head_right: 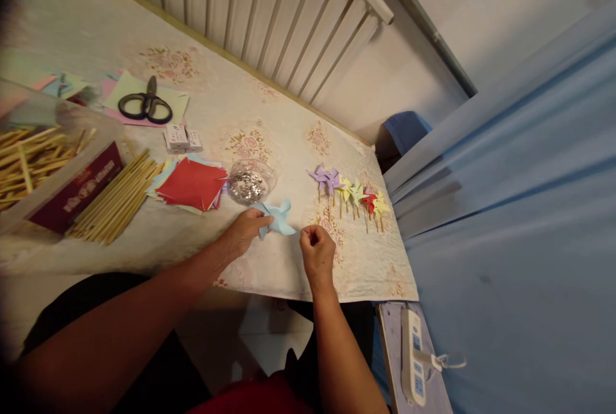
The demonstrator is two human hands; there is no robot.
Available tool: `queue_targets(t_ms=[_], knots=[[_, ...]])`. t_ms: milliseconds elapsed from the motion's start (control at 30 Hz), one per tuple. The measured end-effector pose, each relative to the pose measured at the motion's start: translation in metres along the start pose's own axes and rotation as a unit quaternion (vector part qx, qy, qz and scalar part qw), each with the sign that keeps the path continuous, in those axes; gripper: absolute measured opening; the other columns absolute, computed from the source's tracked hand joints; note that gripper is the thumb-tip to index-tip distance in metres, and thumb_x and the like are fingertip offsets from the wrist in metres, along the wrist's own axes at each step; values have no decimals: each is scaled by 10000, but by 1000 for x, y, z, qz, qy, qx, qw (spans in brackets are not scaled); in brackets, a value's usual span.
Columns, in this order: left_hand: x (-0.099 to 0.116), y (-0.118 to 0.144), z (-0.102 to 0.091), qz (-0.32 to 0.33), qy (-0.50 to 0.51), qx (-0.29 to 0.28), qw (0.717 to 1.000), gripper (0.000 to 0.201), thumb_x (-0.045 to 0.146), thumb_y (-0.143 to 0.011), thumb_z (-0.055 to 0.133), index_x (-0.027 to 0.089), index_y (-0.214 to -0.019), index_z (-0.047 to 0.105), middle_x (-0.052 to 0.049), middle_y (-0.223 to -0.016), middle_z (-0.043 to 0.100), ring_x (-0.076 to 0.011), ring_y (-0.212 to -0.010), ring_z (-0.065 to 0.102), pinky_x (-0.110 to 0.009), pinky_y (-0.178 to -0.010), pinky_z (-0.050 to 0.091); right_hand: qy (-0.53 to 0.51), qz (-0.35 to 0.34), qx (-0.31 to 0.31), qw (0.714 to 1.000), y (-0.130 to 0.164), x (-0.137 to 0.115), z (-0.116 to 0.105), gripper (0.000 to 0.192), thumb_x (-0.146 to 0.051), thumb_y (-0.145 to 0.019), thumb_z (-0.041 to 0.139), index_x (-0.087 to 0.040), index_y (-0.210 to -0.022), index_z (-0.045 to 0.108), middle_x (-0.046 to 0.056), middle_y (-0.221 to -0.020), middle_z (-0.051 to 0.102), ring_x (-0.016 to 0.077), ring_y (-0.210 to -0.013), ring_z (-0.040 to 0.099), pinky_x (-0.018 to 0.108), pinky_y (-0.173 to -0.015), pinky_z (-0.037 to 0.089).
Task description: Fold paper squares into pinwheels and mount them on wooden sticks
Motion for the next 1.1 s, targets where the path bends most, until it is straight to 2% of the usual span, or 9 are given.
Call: queue_targets(t_ms=[133,300,500,767,1100], knots=[[1,1,0,2,-8,-2,1000,188,305,-605,683,149,-676,608,22,-590,571,-90,-522,466,-231,-520,312,-2,-103,-14,995,-6,-32,10,116,-237,-804,535,-191,-739,620,2,-696,609,142,-650,546,264,-658,436],[2,2,0,6,-9,3,1000,218,322,-600,703,149,-678,596,26,-598,570,-92,-543,468,-232,-539,319,31,-173,-54,983,-9,-35,33,115,-200,-826,536,-196,-743,616,7,-714,586,155,-698,538,283,-699,432],[6,5,2,14,-7,-15,1000,221,331,-600,705,150,-682,609,31,-595,565,-95,-558,468,-236,-553,319,29,-157,-72,984,-11,-23,44,113,-194,-824,548,-197,-749,632,14,-718,600,163,-713,540,285,-699,433],[2,2,1,3,-8,-7,1000,233,341,-585,705,158,-683,602,34,-598,559,-95,-547,462,-239,-547,311,13,-143,-67,987,-11,-17,46,118,-201,-831,560,-198,-766,659,11,-728,607,162,-735,546,284,-709,438],[5,3,2,23,-20,-35,999,208,331,-593,696,162,-663,597,38,-601,533,-95,-559,426,-243,-550,292,29,-144,-75,986,-11,-15,47,130,-202,-849,551,-198,-761,646,16,-732,611,165,-739,546,280,-718,437]])
Point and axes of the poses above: each hand's wrist, its own y-axis away from the middle knuckle, its own z-axis out of the palm, x = y × z, the point moved 1 cm from there along -y, towards the middle knuckle
